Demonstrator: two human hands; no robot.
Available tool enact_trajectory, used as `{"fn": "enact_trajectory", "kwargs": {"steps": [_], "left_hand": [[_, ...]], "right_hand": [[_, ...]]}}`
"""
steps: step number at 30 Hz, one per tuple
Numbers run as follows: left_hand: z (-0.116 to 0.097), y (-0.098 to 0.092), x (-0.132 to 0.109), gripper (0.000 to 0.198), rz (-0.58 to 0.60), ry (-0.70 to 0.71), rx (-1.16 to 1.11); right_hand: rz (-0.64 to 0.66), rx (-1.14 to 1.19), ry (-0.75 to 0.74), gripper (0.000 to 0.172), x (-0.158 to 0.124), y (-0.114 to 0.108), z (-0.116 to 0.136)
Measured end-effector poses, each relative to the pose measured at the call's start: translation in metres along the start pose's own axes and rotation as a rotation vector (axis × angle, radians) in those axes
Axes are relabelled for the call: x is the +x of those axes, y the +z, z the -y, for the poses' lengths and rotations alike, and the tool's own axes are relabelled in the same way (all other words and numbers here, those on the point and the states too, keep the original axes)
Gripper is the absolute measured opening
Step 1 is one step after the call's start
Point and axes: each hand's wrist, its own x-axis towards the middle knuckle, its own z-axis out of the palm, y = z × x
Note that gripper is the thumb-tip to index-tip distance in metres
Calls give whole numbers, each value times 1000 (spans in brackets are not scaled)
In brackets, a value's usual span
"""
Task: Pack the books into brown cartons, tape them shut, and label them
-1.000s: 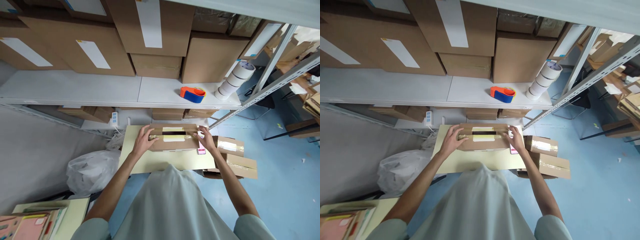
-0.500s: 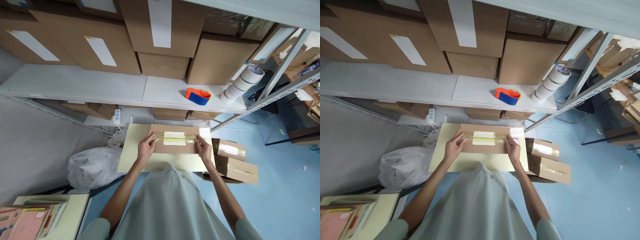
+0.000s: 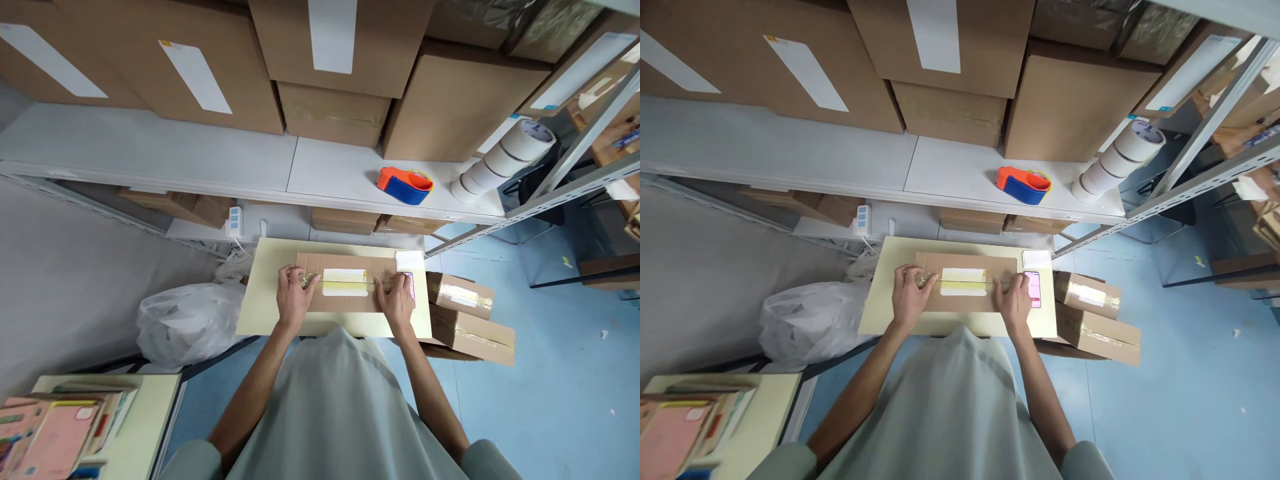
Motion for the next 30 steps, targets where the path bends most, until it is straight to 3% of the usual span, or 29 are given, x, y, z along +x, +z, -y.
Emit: {"fn": "enact_trajectory", "kwargs": {"steps": [4,8,12,16,19,22,24,27,30], "left_hand": [[11,4,6,27,35,35,-55],[27,0,16,26,71,13,-149],[45,-12,24,40,157,-12,-333],[46,-28,32,50,190,38,-365],[19,-42,49,46,95,170,-293],[-26,-58,76,40,47,293,-308],[-58,-67,96,40,14,337,-329],[-96,-75,119,41,-9,398,-377],[-117,-78,132,42,-16,430,-398]], "right_hand": [[5,35,-47,50,4,7,-4],[50,257,-52,54,16,6,-21],[181,552,-63,58,25,0,-44],[255,629,-95,59,39,-18,-49],[159,517,-247,51,75,-51,-27],[-52,348,-437,45,134,-88,10],[-122,213,-512,47,177,-103,34],[-92,-5,-494,53,230,-106,61],[-2,-174,-419,63,257,-94,74]]}}
